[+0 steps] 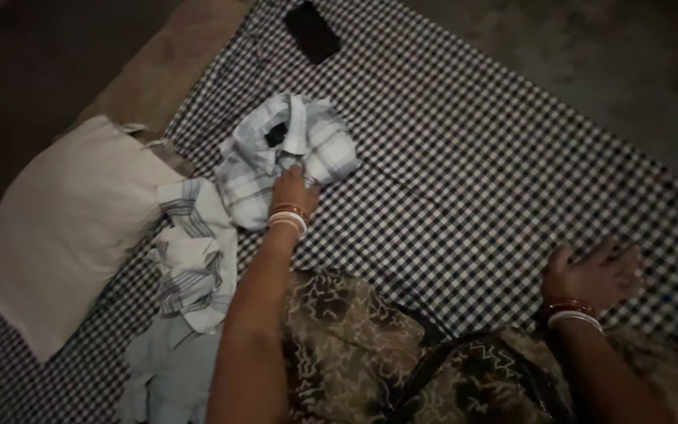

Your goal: The person folds a plaid shirt and a white striped cloth on a checkered mat. They smooth the shirt, fold the sleeves and sides, then roll and fold it into a compact bundle. They then fold the striped cloth into a small rectangle.

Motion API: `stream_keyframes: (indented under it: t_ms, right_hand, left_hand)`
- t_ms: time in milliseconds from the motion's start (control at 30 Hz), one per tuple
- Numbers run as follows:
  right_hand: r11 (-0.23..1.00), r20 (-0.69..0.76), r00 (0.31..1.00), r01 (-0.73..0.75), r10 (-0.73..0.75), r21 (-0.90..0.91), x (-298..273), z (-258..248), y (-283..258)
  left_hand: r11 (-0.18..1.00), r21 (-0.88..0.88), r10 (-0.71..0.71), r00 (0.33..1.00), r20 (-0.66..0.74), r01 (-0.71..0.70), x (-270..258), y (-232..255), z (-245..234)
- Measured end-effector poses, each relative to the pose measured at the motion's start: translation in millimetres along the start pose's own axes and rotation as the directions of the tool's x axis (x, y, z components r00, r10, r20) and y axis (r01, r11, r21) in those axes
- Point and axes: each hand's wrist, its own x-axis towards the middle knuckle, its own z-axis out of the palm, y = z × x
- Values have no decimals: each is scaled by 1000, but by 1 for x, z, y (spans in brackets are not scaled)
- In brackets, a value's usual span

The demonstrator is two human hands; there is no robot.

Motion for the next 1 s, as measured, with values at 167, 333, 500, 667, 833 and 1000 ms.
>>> stream_keyframes:
  t_ms: [167,333,500,667,833,1000]
  right_hand:
    - [1000,19,1000,-1,1,12,1,-8,-3]
    - [999,7,1000,-17,17,34,2,3,7]
    - [999,-23,999,22,-23,-41,7,17,18]
    - [1000,-39,999,-22,22,-8,10,26,22]
    - [1000,-17,1000,7,-7,-9,9,30,32]
    - [997,-68,997,29,-34,-72,18,35,32]
  left_hand:
    - [991,-132,-39,997,-64,30,-5,-44,11]
    - [829,159,-444,804,-395,536,-54,-105,-28]
    - [397,-1,-897,388,213,918,-150,-106,-54]
    - [287,-357,-938,337,85,889,-179,-119,-62]
    - [327,-837,-895,429,-125,438,-148,-117,-112]
    - [133,-949,-535,785,-313,-288,-93,-11,-187]
